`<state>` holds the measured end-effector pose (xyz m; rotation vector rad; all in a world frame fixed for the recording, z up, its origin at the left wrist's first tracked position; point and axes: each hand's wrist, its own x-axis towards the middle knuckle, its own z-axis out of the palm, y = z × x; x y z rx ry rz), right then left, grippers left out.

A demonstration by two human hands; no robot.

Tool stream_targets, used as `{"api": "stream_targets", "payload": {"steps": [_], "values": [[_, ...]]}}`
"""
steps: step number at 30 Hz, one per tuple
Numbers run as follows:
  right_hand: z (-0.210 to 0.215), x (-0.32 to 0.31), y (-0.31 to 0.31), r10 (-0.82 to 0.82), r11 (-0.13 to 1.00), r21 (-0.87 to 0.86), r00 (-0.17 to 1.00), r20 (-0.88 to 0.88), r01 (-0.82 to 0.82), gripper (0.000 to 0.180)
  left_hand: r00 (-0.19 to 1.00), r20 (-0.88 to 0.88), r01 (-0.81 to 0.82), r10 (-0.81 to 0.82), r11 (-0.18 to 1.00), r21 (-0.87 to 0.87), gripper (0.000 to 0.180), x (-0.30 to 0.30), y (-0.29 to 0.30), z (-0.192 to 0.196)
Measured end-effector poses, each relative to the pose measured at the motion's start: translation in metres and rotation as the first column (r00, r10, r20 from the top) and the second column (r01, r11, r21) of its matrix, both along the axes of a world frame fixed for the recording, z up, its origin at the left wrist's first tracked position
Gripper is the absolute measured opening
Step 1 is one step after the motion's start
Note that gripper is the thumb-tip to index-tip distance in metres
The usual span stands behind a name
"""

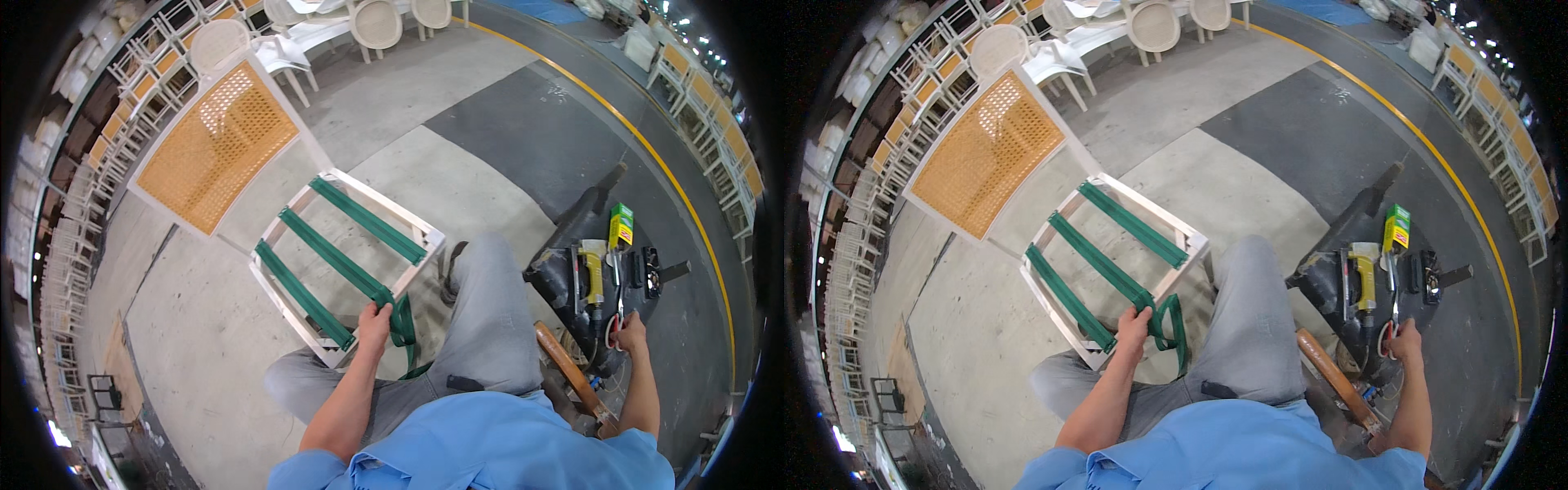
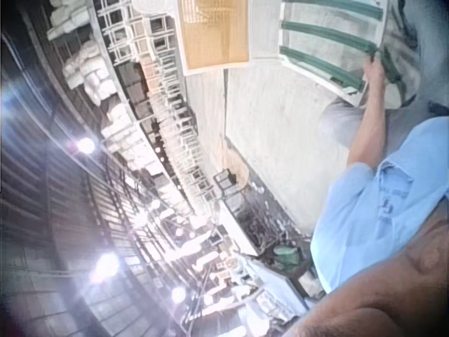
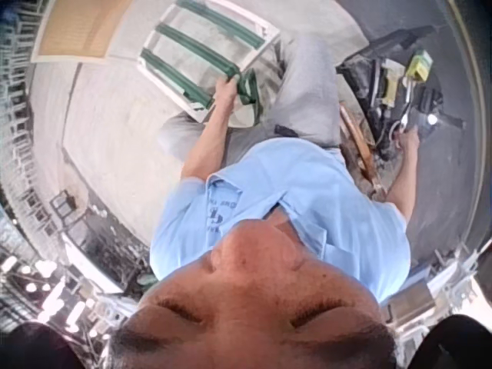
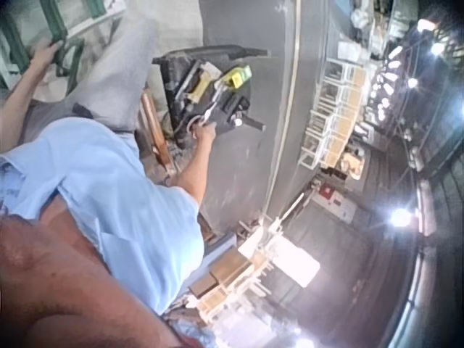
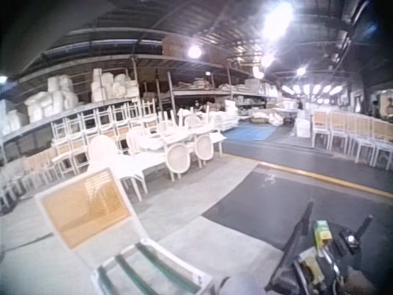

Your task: The person attaches green webbing straps to the seat frame of a white chair using a pneumatic staple gun. They repeatedly position each strap, staple it in place, and trim excess material with scissors. The chair seat is progressively filled with parallel straps.

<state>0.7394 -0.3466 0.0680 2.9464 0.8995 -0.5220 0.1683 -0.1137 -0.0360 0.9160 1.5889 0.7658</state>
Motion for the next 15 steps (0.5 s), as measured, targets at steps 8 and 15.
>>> {"api": "stream_targets", "payload": {"steps": [8, 15], "values": [[0.047, -0.012, -0.04, -0.146, 0.909, 0.319, 0.924, -0.355, 0.267, 0.069, 0.999, -0.023, -0.023, 0.022, 0.998, -0.053, 0.022, -0.019, -0.028, 0.024], [0.106, -0.135, 0.103, 0.654, 0.646, 0.588, 0.75, -0.096, -0.487, 0.064, 0.608, 0.749, -0.111, 0.264, 0.962, -0.249, 0.023, -0.039, 0.002, 0.057]]}}
